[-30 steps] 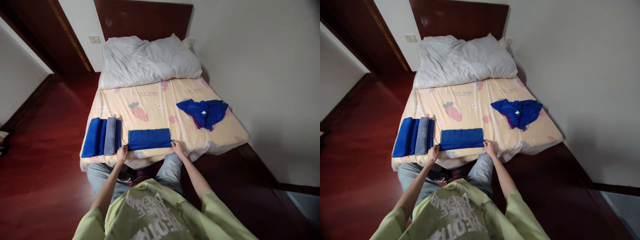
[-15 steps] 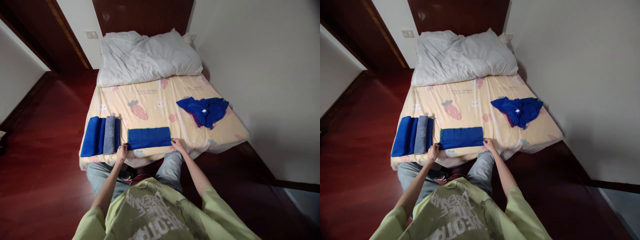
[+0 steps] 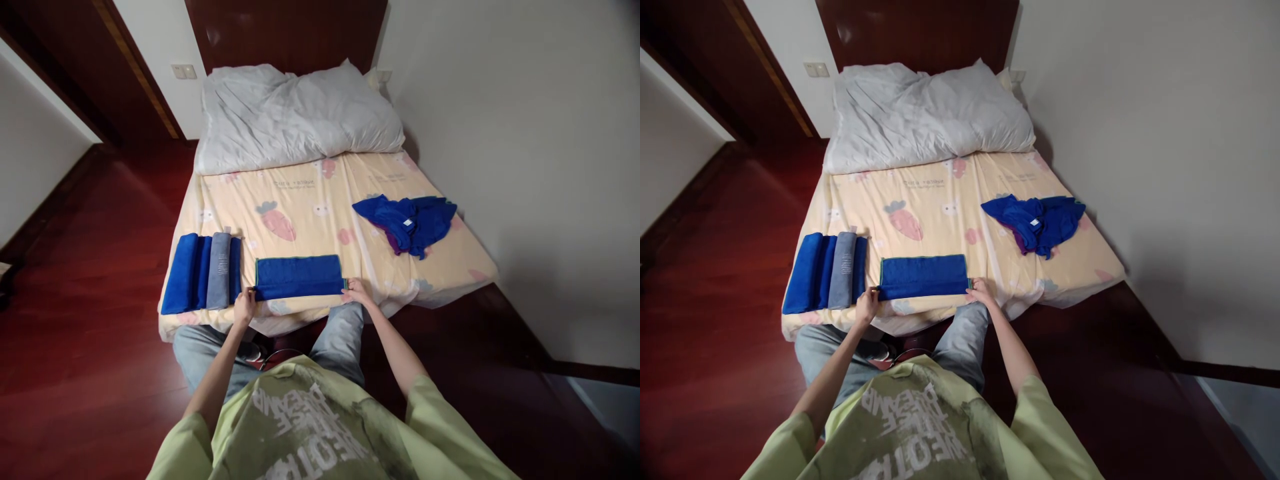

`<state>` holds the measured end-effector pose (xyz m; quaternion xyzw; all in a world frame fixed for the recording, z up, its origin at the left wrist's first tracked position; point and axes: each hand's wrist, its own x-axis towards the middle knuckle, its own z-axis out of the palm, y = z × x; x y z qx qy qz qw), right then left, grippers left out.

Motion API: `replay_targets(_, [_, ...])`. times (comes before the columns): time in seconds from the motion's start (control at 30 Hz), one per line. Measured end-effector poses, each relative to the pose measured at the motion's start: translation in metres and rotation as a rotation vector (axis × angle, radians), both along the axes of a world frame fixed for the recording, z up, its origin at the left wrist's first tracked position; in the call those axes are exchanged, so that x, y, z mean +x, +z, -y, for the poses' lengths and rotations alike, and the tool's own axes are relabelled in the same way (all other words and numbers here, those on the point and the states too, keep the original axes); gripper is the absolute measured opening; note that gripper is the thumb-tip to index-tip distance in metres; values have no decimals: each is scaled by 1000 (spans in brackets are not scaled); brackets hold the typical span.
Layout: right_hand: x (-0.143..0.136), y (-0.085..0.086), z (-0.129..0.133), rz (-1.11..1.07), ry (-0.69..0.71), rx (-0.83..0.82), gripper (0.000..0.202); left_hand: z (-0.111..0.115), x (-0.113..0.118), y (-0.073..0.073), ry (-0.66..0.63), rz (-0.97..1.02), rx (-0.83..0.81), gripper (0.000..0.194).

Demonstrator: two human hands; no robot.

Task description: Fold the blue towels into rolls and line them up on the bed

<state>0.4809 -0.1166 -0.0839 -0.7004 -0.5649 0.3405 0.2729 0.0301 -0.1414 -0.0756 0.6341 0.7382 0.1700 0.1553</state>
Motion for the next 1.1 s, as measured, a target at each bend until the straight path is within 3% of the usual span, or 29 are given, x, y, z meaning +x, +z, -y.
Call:
replay_targets(0.1, [-5, 0, 6, 86, -3, 32, 27, 0, 1, -2, -4, 23, 20, 25])
replay_targets(0.23, [-13, 6, 20, 303, 72, 274, 40, 3, -1, -3, -40, 13, 156, 25])
replay_targets(0.3, [-17, 11, 26, 366, 234, 399, 41, 4, -3, -4, -154, -7, 235, 26])
replay_targets(0.4, [-20, 15, 33, 411, 483, 468, 44, 7, -5, -7, -437, 3, 268, 33])
replay_targets(0.5, [-19, 12, 35, 452, 574, 440, 49, 8, -7, -13, -589, 4, 265, 41])
replay_targets(0.7, [-20, 3, 33, 524, 532, 351, 58, 5, -4, -20, -542, -54, 168, 53])
replay_targets(0.87, [-27, 3, 25, 522, 479, 313, 60, 1, 0, -6, -497, -61, 89, 53])
replay_targets(1.0, [-19, 5, 36, 487, 487, 325, 56, 15, -10, 2, -526, -53, 81, 55])
replay_targets(1.1, [-12, 4, 54, 425, 512, 341, 55, 33, -20, -2, -555, -8, 93, 56])
